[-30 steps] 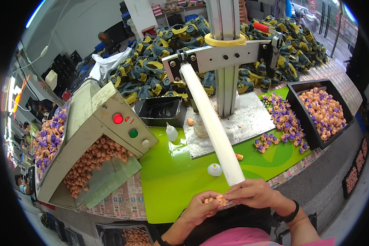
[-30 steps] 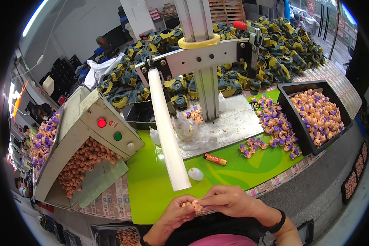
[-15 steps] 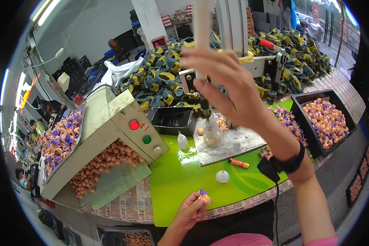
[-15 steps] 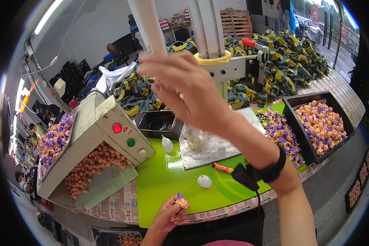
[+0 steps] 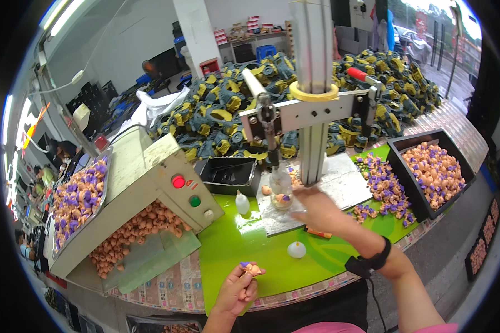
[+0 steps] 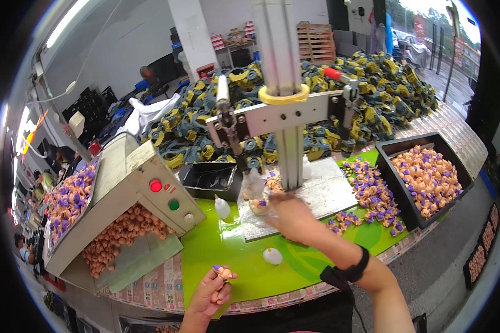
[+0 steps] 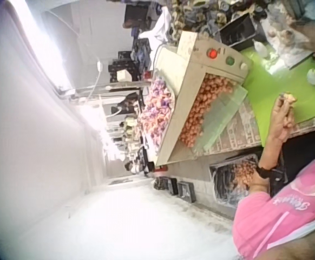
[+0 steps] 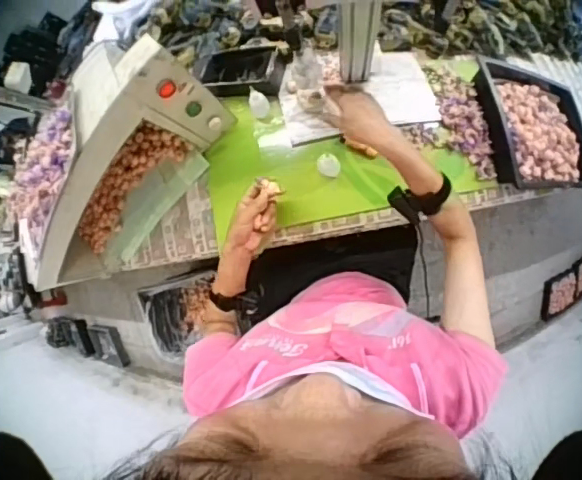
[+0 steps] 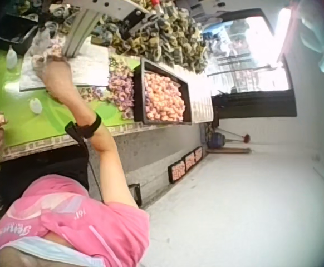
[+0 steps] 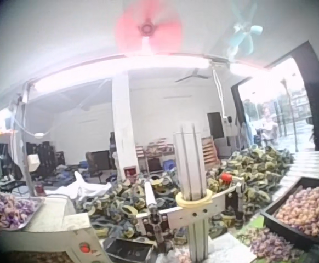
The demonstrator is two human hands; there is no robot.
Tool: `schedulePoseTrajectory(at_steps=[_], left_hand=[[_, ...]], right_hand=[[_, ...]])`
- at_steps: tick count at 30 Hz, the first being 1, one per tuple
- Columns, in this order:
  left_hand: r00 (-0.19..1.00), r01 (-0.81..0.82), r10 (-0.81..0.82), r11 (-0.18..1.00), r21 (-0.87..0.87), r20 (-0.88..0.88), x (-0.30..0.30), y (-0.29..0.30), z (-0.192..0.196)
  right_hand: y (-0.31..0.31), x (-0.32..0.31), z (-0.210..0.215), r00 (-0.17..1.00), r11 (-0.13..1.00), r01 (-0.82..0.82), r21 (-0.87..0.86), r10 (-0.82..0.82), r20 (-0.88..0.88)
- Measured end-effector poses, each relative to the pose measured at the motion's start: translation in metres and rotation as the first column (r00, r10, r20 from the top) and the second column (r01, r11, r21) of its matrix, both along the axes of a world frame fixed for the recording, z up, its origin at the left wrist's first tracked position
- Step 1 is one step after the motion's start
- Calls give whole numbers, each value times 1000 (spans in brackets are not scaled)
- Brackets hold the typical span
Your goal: Gluing and pressing small plastic components together at a factory workstation.
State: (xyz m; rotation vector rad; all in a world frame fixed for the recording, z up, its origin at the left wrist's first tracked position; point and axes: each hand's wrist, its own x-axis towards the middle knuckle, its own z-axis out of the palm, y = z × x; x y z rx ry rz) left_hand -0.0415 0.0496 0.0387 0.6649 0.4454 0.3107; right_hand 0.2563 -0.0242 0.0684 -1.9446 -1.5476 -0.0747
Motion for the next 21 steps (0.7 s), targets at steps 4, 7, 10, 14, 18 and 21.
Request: schedulePoseTrajectory(at_steps=[4, 7, 10, 14, 18, 21], left_hand=[[995, 22, -16, 998, 61, -97, 18, 0, 13], [989, -3, 17, 996, 91, -147, 27, -8, 33], [993, -26, 38, 994, 103, -115, 14, 3, 15], [982, -109, 130, 983, 146, -139, -2, 21, 9], [980, -86, 124, 970, 229, -156, -8, 41, 8], [982, -65, 112, 958, 278, -155, 14, 51, 16]], right_hand=[[38, -4, -33, 954, 997, -62, 35, 69, -292], [35, 4, -46, 954, 970, -212, 123, 178, 240], [-4, 5, -19, 979, 967, -190, 170, 174, 105], [-103, 74, -2, 949, 831, 274, 484, -316, 6], [-220, 161, 9, 608, 565, 681, 466, -791, 70], [-273, 182, 2, 484, 495, 738, 459, -862, 153]])
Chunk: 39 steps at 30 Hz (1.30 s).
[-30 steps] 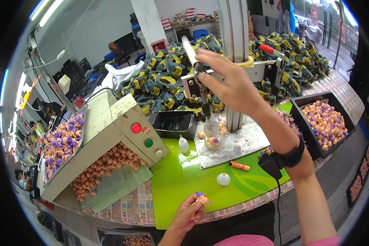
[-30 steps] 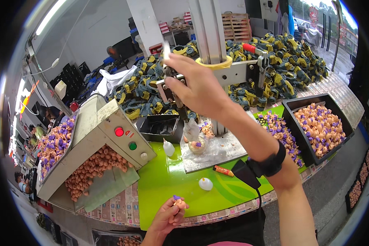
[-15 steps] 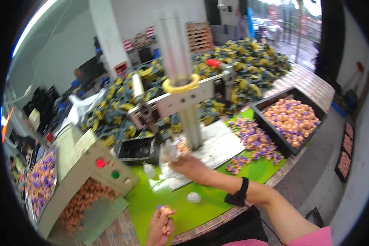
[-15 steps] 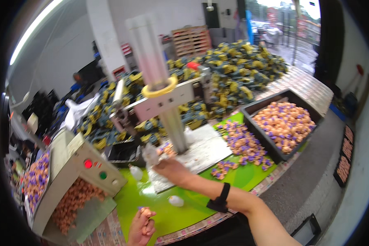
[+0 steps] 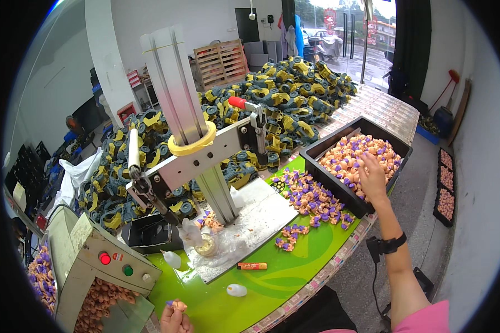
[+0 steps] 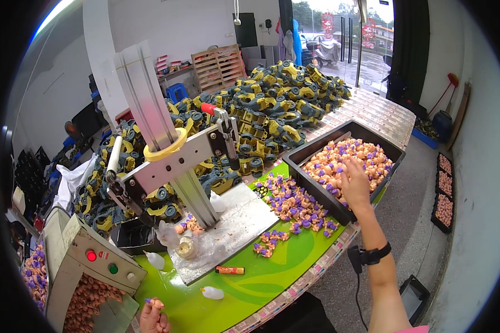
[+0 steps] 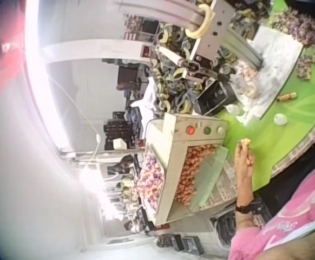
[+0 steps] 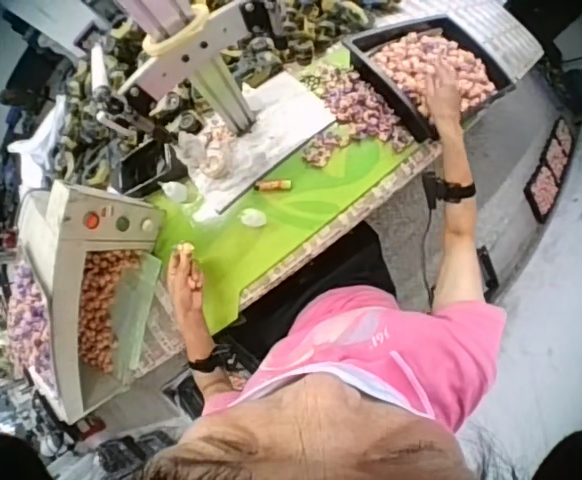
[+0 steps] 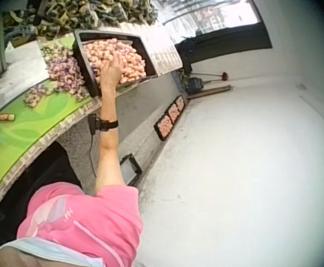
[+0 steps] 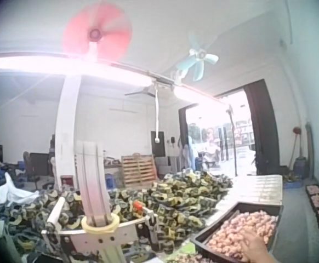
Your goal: Gluing and pressing small plastic components together at a factory workstation.
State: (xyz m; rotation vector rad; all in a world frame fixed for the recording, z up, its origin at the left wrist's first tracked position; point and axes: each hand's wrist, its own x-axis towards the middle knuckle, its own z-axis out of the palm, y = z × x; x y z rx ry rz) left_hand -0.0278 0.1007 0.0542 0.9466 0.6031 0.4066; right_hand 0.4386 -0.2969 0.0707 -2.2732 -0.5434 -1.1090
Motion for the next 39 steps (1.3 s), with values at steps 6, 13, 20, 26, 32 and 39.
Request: schedulePoseTrajectory(at_steps=[6, 13, 20, 26, 32, 39], left_hand=[[976, 14, 32, 978, 208, -217, 69, 2, 23], [968, 45, 67, 902, 429, -242, 158, 17, -7], [985, -55, 165, 598, 800, -56, 178, 29, -44], [976, -12, 207, 378, 926, -72, 176, 24, -23], [983, -62, 186, 354, 933, -5, 178, 25, -35], [977, -24, 202, 395, 918, -61, 172, 19, -23]], right_hand=[[39, -41, 16, 962, 955, -179, 238, 221, -163], [97, -118, 37, 741, 759, -650, 47, 646, -184], [125, -161, 41, 514, 573, -817, 63, 773, -371], [157, -176, 58, 365, 430, -895, 123, 861, -355], [219, -186, 98, 261, 274, -959, 70, 952, -159], [321, -185, 175, 492, 505, -862, -25, 849, 193]])
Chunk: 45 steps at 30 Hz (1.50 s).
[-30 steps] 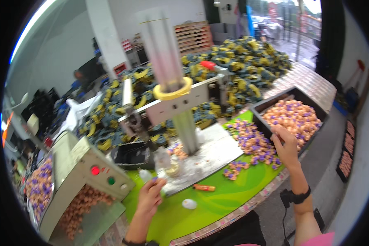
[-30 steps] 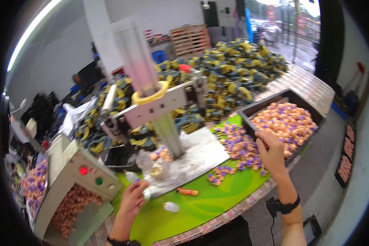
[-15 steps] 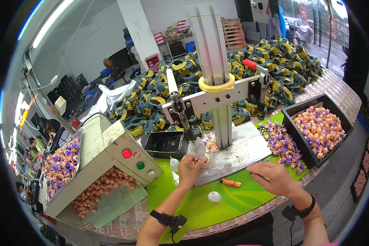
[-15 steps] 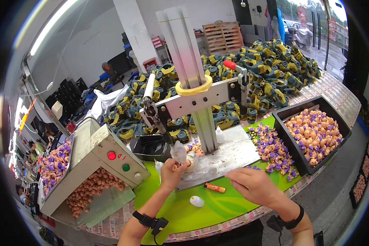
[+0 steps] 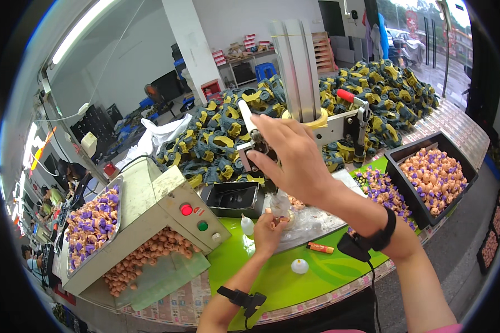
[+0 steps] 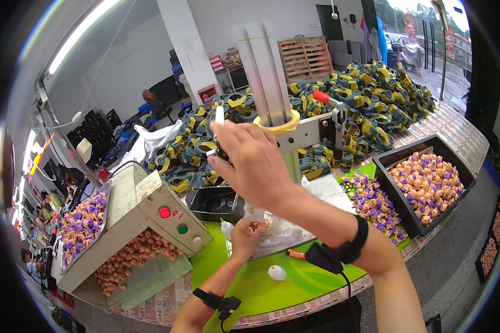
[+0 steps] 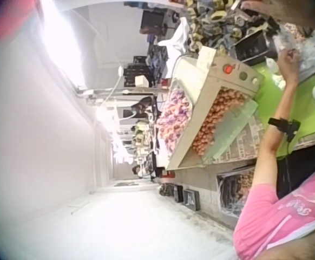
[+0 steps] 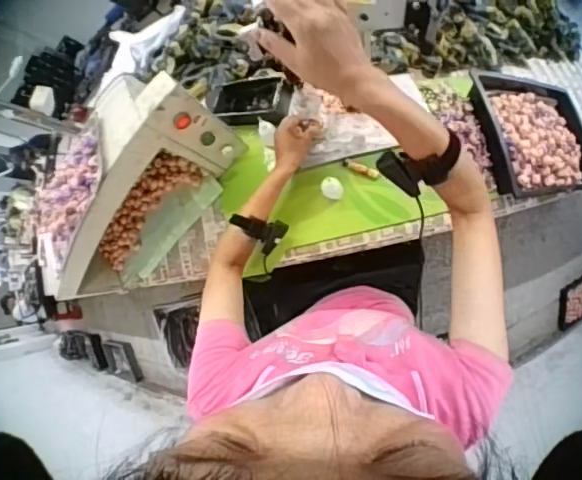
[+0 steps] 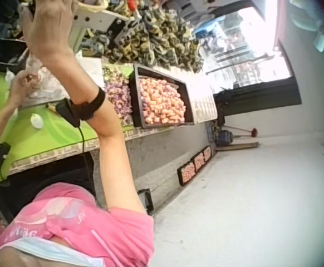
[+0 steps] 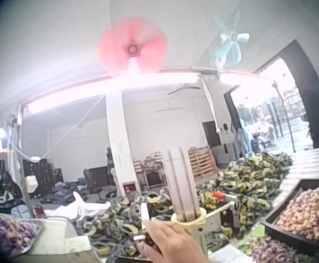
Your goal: Gluing and pressing small plastic components together at a factory workstation.
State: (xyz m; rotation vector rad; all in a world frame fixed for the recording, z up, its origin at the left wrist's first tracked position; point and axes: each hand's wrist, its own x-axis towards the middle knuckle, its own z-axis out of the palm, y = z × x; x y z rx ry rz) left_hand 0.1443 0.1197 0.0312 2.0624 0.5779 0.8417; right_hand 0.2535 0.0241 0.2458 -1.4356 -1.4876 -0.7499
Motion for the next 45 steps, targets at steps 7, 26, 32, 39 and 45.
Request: schedulePoseTrajectory(at_steps=[7, 26, 32, 39, 45], left_hand=[[996, 13, -16, 999, -37, -82, 1, -5, 12], [982, 186, -77, 241, -953, 172, -114, -11, -3], [932, 349, -173, 203, -915, 318, -157, -56, -1], [940, 307, -207, 159, -938, 272, -171, -88, -21], [958, 284, -55, 68, -956, 281, -168, -101, -29]], right_hand=[[37, 13, 17, 710, 935, -354, 9, 276, -648], [-109, -68, -101, 876, 936, -344, -75, 291, -385], [-125, -82, -214, 676, 864, -305, -401, -100, -730], [-112, -95, -250, 717, 814, -344, -469, -95, -691], [-138, -99, -215, 637, 788, -440, -430, -63, -768]])
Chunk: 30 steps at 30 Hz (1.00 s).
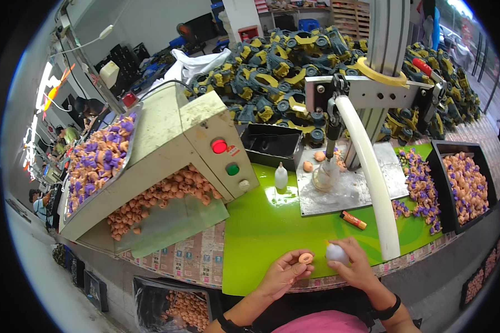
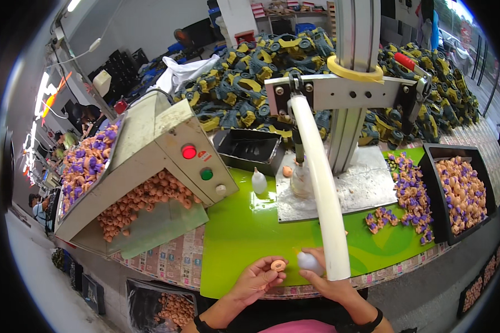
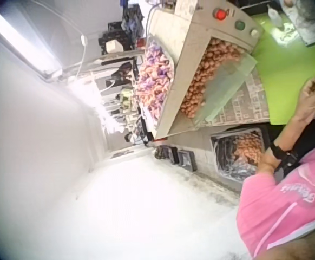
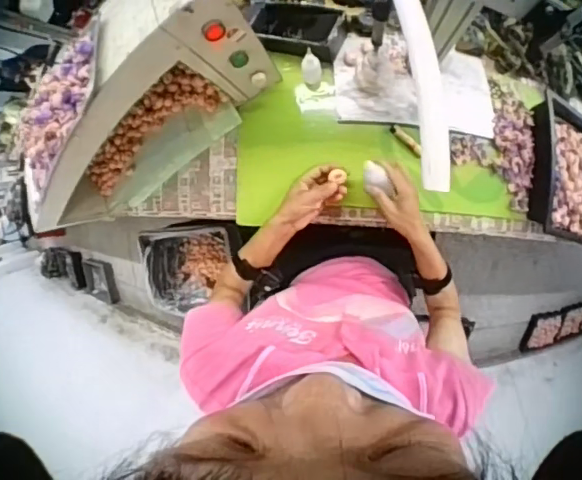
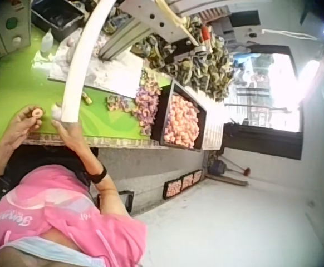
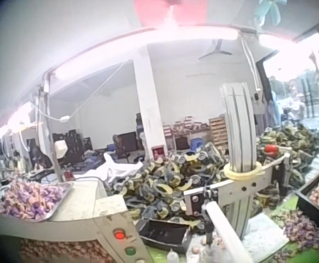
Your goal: Gluing and pressing small plastic components together at a factory workstation.
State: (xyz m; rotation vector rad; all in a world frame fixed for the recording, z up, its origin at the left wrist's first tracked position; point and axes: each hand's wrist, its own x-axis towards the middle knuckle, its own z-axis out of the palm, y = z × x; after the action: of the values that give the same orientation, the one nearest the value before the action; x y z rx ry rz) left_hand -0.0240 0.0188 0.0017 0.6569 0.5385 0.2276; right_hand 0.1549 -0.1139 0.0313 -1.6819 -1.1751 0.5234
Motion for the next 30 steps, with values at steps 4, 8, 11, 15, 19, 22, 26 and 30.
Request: schedulePoseTrajectory(at_steps=[4, 8, 11, 15, 19, 22, 26, 30], left_hand=[[1000, -4, 5, 999, 32, -16, 2, -4, -3], [1000, -6, 6, 996, 94, -4, 5, -5, -3], [1000, 5, -4, 996, 85, -16, 6, -7, -3], [999, 14, -10, 996, 83, -44, 7, -7, 1], [999, 22, -19, 997, 72, -49, 7, -6, -1], [999, 22, -19, 997, 67, -41, 6, -6, -2], [999, 33, -31, 998, 61, -39, 7, -5, -1], [999, 38, -37, 998, 55, -27, 7, -5, -2]], right_hand=[[-28, 4, 7, 994, 993, 0, -120, -13, -111], [-38, -2, -5, 929, 981, 175, -88, -194, -315], [-34, -3, 4, 949, 981, 194, -5, -189, -252], [-32, -3, 14, 981, 988, 144, 59, -134, -143], [-26, -7, 17, 965, 972, 201, 118, -176, -194], [-26, -8, 14, 966, 974, 201, 106, -179, -187], [-27, -7, 12, 973, 977, 190, 96, -175, -150], [-30, -3, 10, 987, 986, 147, 83, -141, -77]])
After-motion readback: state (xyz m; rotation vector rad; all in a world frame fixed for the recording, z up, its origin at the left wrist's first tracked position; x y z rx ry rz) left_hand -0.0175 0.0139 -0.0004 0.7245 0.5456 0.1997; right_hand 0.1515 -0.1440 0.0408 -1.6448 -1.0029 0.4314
